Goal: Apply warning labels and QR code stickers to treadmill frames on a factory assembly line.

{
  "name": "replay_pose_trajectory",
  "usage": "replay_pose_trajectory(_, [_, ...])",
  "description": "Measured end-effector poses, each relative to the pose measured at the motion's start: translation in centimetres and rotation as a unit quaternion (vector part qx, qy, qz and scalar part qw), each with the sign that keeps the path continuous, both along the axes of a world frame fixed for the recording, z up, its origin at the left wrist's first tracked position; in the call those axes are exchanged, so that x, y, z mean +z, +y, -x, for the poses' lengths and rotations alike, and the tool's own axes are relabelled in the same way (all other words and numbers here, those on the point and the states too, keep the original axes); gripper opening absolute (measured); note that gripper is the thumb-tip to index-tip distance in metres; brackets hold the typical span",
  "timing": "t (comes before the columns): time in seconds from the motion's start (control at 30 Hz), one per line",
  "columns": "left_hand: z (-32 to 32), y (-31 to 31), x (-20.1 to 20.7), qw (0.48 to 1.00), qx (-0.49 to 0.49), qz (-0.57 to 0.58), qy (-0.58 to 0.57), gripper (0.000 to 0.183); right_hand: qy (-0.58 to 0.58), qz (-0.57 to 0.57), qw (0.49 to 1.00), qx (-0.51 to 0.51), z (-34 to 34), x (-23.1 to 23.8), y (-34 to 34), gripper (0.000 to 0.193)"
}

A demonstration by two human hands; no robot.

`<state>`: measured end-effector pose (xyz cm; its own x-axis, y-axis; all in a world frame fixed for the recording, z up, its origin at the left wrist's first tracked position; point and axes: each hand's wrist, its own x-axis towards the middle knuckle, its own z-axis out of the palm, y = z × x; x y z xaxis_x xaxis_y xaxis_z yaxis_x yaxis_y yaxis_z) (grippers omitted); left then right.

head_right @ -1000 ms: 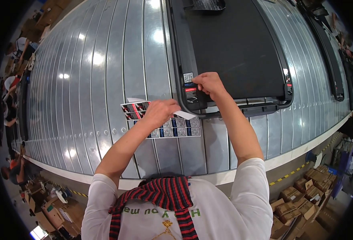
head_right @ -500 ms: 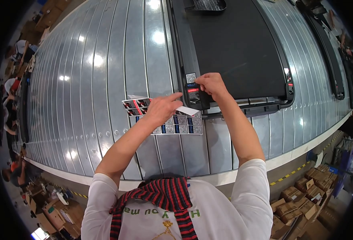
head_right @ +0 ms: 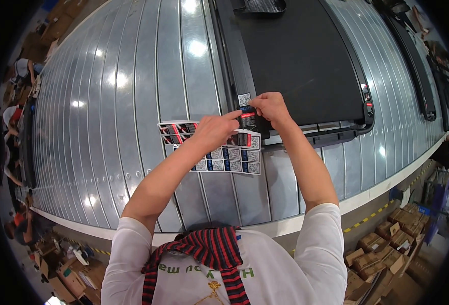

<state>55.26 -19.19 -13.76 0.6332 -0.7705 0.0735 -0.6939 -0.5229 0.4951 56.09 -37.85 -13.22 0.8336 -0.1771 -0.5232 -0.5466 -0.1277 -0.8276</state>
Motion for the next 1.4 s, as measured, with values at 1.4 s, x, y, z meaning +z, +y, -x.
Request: replay_pose_trajectory(1.4, [25.4, 23.9, 10.6, 0.802, 0.396, 0.312, 0.320, 0.017, -0.212, 0.584, 0.756, 0.204, 2.8, -1.4, 8.6, 0.048])
